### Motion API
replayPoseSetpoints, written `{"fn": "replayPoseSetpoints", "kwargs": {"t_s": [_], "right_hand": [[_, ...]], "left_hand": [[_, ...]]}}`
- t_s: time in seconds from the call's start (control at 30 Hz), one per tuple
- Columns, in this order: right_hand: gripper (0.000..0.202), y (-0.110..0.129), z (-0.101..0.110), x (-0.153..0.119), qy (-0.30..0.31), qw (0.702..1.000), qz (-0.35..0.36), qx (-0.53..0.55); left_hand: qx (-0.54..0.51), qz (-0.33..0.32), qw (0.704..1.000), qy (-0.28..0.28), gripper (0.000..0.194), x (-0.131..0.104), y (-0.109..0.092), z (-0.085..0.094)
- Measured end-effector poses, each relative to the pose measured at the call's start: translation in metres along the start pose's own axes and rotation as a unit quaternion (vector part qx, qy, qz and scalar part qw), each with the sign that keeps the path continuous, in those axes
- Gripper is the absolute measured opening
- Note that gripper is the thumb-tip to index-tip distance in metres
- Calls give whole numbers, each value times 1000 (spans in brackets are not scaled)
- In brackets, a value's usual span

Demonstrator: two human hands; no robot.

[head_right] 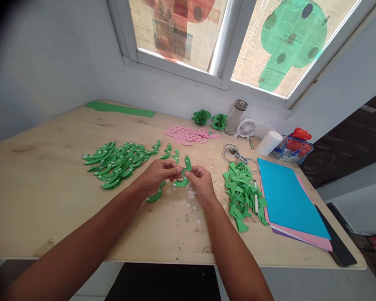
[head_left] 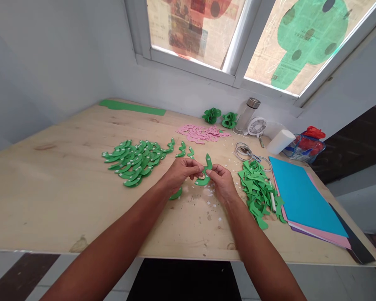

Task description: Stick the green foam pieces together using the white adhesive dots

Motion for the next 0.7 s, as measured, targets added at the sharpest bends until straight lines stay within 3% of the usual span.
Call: {"fn": "replayPoseSetpoints", "kwargs": {"t_s": [0.27,0.57,0.7], "right_hand": [[24,6,-1,-3,9,1000,4,9],[24,1,-8,-6,120,988,-62,72],[24,0,-8,-7,139,983,-84,82]], "left_hand": [[-56,48,997,-7,20,-2,4,0],[-141,103,983,52,23,-5,12,-8],[-146,107,980,78,24,-6,12,-11]]}}
Point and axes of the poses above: each hand's wrist, its own x-axis towards the middle knuckle, its own z-axis out of the back of the hand, y = z × x, the point moved 6 cm from there along x, towards the middle knuckle, and after that the axes turned 15 degrees about -z, right-handed, at the moved point
